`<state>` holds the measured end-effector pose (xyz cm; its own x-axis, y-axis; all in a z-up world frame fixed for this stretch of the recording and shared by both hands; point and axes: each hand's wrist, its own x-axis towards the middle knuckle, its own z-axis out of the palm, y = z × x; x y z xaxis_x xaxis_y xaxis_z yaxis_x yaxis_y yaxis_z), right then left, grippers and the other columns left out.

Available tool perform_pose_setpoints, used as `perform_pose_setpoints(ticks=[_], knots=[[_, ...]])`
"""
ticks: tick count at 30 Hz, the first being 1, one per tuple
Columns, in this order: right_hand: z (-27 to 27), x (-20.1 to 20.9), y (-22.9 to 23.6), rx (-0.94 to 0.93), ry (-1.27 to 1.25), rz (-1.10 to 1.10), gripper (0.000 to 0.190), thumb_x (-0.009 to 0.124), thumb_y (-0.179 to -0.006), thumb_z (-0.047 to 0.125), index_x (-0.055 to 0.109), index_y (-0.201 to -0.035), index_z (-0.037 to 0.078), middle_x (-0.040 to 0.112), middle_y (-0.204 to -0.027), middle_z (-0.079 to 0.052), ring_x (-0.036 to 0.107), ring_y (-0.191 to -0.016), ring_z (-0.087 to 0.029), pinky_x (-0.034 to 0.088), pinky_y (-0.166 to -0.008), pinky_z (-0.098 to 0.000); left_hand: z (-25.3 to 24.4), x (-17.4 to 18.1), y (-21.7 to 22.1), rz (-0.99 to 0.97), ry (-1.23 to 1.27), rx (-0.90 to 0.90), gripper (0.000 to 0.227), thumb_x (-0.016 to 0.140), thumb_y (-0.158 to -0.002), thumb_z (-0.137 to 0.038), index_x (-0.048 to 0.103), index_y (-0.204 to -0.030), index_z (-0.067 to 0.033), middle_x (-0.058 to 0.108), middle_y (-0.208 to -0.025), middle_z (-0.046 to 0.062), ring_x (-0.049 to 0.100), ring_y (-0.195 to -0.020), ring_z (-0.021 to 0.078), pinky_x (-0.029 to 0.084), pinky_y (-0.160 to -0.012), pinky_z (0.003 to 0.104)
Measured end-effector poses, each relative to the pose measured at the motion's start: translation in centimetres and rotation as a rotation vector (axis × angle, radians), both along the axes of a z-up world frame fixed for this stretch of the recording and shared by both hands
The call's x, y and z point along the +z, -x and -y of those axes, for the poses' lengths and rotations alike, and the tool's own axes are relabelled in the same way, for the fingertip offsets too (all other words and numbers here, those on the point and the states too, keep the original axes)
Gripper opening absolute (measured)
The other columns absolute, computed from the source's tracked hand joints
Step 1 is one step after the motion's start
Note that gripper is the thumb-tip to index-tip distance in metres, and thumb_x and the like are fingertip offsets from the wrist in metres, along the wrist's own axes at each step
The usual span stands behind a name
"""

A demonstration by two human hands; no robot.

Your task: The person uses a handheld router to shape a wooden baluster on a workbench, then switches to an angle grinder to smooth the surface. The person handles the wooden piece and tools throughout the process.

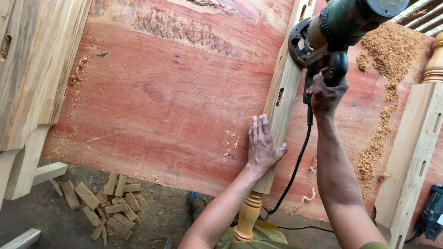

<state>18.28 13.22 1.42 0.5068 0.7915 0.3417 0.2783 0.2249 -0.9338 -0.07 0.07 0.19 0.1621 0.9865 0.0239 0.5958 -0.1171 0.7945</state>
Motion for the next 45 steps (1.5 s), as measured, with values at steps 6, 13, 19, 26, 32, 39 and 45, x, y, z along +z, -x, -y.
perform_pose_setpoints(ticks=[6,13,19,26,32,39,45], knots=[[-1.4,-0.1,-0.6,0.014,-0.045,0.006,0.016,0.058,-0.085,-0.012,0.063,-0.096,-0.002,0.051,-0.053,-0.013,0.055,-0.042,-0.019,0.044,-0.045,-0.0314,-0.1,-0.1,-0.1,0.002,0.001,0.002,0.109,0.074,-0.061,-0.036,0.031,-0.152,0.0084,0.048,-0.145,0.033,0.041,-0.142,0.0506,0.039,-0.112,0.057],[-2.3,0.1,-1.1,0.037,-0.055,-0.002,0.016,0.058,-0.084,-0.012,0.062,-0.097,-0.004,0.05,-0.052,-0.013,0.057,-0.043,-0.02,0.044,-0.045,-0.0309,-0.1,0.1,0.1,0.015,0.001,0.006,0.109,0.074,-0.061,-0.033,0.031,-0.151,0.0091,0.048,-0.145,0.034,0.041,-0.142,0.0511,0.04,-0.111,0.058],[-2.8,0.4,-1.3,0.019,-0.072,0.014,0.017,0.058,-0.083,-0.013,0.063,-0.097,-0.004,0.048,-0.05,-0.012,0.054,-0.04,-0.019,0.041,-0.042,-0.0298,0.1,-0.7,-0.2,0.014,-0.005,0.009,0.11,0.075,-0.06,-0.034,0.031,-0.151,0.0088,0.048,-0.145,0.033,0.04,-0.142,0.0507,0.038,-0.112,0.058],[-3.4,0.8,-1.9,0.071,0.019,-0.041,0.011,0.056,-0.089,-0.006,0.053,-0.093,0.004,0.05,-0.068,-0.008,0.049,-0.04,-0.018,0.036,-0.034,-0.0307,0.5,-2.1,-0.8,-0.08,-0.101,0.024,0.111,0.077,-0.065,-0.038,0.026,-0.152,0.0091,0.041,-0.153,0.032,0.035,-0.147,0.0491,0.037,-0.114,0.057],[-3.7,1.0,-3.0,0.147,0.046,-0.092,0.012,0.054,-0.089,-0.007,0.054,-0.095,0.004,0.048,-0.067,-0.007,0.046,-0.041,-0.017,0.035,-0.036,-0.03,0.5,-2.4,-1.0,-0.086,-0.116,0.027,0.112,0.078,-0.065,-0.038,0.026,-0.153,0.0096,0.042,-0.152,0.033,0.036,-0.146,0.0495,0.038,-0.113,0.057],[-3.9,0.9,-3.7,0.198,0.079,-0.084,0.01,0.055,-0.091,-0.005,0.052,-0.096,0.004,0.042,-0.063,-0.007,0.045,-0.042,-0.017,0.035,-0.039,-0.0314,0.5,-3.1,-1.3,-0.078,-0.113,0.002,0.115,0.077,-0.067,-0.037,0.021,-0.154,0.0118,0.037,-0.155,0.035,0.031,-0.149,0.052,0.036,-0.115,0.059],[-4.1,0.6,-3.8,0.2,0.072,-0.099,0.012,0.056,-0.091,-0.005,0.052,-0.097,0.004,0.043,-0.065,-0.007,0.045,-0.042,-0.017,0.035,-0.039,-0.0319,0.4,-2.8,-1.2,-0.095,-0.086,-0.009,0.115,0.079,-0.066,-0.038,0.022,-0.153,0.0115,0.036,-0.155,0.035,0.028,-0.15,0.0505,0.031,-0.119,0.058]])
